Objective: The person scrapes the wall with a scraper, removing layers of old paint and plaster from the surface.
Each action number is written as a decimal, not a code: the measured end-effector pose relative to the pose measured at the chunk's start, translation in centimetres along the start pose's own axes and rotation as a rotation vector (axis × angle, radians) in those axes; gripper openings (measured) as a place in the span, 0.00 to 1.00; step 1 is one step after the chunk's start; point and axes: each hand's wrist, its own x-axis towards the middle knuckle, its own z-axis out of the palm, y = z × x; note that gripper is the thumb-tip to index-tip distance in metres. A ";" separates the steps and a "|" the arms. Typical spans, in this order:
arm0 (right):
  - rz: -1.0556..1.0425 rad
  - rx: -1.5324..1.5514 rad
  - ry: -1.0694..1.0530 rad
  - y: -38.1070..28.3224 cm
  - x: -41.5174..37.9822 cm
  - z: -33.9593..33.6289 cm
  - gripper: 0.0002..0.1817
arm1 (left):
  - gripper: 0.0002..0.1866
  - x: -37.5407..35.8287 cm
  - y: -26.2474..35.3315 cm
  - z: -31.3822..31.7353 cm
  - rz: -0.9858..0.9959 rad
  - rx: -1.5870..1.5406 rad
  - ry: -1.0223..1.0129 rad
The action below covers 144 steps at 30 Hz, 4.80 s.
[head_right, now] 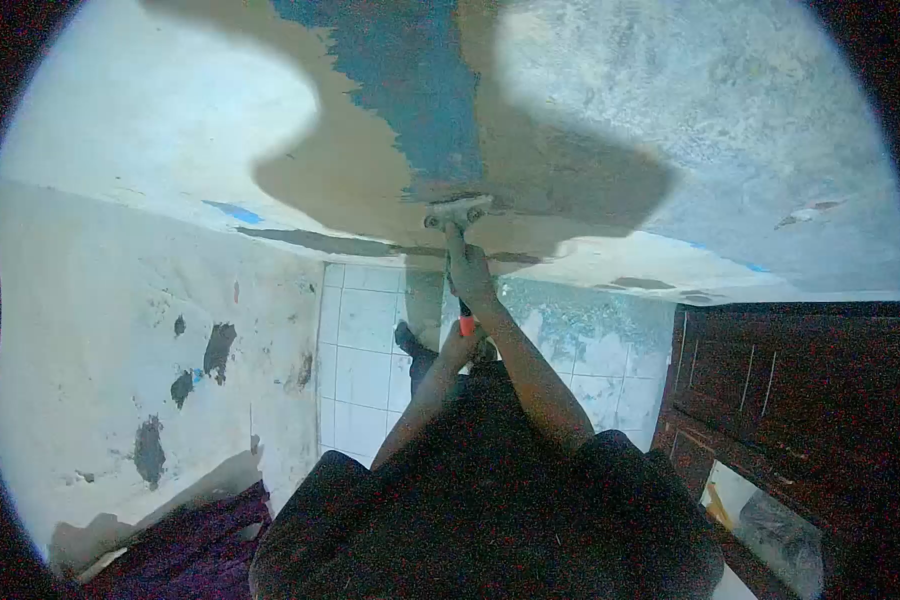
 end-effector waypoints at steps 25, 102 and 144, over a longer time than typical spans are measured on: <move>-0.125 0.276 0.180 -4.9 -2.3 2.3 0.28 | 0.11 -0.8 6.0 -3.1 -0.006 0.291 -0.121; -0.062 0.357 0.103 -4.0 -0.7 3.3 0.30 | 0.12 -0.6 7.0 -5.8 0.011 0.375 -0.130; -0.050 0.404 0.074 -3.2 -0.2 8.1 0.29 | 0.15 0.8 2.1 -12.0 -0.148 0.490 0.066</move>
